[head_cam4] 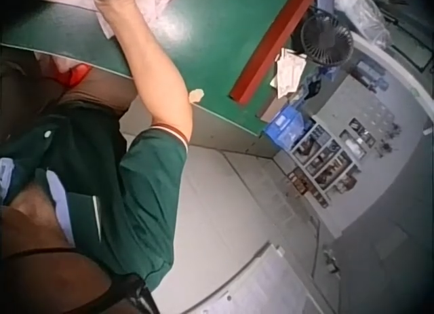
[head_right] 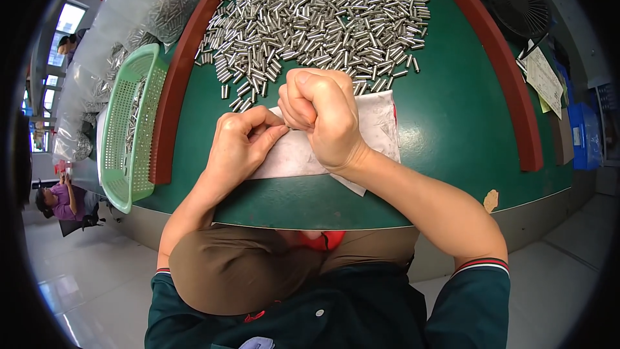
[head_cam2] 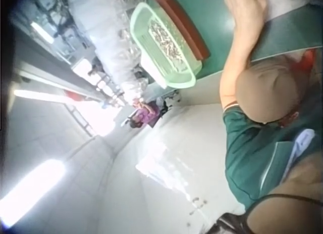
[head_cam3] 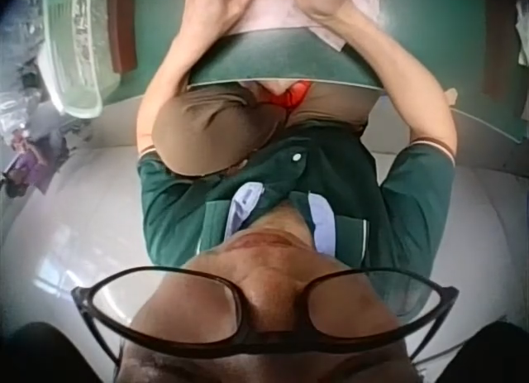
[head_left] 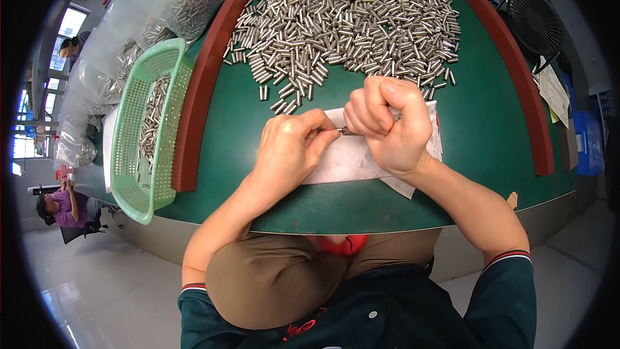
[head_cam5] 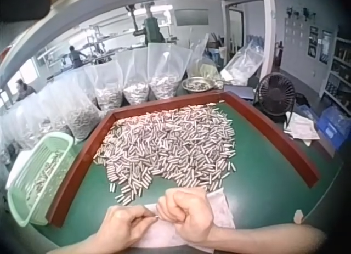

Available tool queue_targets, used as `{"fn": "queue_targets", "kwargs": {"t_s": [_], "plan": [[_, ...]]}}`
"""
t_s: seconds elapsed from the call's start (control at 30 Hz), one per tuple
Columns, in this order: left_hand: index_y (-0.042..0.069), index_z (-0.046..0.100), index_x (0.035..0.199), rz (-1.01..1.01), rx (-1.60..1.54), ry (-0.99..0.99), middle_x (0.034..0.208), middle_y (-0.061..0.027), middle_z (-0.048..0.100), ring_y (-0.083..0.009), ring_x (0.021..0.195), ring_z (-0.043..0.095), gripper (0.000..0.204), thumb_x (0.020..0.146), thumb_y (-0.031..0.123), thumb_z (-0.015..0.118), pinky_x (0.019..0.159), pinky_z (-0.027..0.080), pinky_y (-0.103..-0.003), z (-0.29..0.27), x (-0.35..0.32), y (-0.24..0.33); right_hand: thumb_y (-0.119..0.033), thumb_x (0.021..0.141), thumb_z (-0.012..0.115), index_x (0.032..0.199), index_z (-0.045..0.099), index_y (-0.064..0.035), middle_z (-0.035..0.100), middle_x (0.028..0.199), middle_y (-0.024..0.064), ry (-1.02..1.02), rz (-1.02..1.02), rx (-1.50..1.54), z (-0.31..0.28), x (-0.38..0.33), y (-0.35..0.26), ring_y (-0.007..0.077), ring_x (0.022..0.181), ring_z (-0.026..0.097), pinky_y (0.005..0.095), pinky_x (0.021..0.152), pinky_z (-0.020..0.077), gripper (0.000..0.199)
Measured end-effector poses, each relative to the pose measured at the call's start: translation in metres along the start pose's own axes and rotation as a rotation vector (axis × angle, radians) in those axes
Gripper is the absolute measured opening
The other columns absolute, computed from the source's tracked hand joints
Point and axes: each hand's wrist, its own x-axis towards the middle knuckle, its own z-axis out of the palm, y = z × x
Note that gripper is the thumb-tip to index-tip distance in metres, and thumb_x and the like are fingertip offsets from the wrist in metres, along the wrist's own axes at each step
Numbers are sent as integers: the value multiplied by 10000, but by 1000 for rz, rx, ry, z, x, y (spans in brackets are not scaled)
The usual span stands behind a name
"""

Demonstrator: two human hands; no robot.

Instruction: Inspecting small metal pins for defects on a sorting tray using a precision tool.

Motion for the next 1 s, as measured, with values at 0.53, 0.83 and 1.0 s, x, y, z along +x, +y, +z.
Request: {"fn": "queue_targets", "kwargs": {"t_s": [0.53, 0.83, 1.0], "plan": [[-21, 608, 717, 23, -61, -5, 489, -52, 499, -75, 423, 382, 73, 707, 35, 652, 412, 334, -239, -1, 3, -2, -242, 838, 325, 495, 274, -114, 247, 427, -23, -5, 52, 13, -3, 3, -3, 79, 396, 167, 246, 411, 174, 370], [-22, 605, 713, 33, -74, 13, 485, -52, 486, -85, 417, 368, 70, 699, 28, 652, 409, 327, -247, 2, 1, -5, -234, 836, 324, 498, 274, -116, 240, 427, -25, -9, 39, 24, -2, 3, 0, 77, 396, 167, 244, 409, 174, 361], [-2, 595, 690, -7, -31, -24, 487, -81, 494, -175, 431, 431, 78, 687, 55, 648, 433, 361, -292, -1, 4, 1, -231, 832, 341, 489, 272, -111, 244, 426, -26, -19, 33, 11, -1, 4, 1, 74, 395, 175, 241, 403, 173, 370]]}}
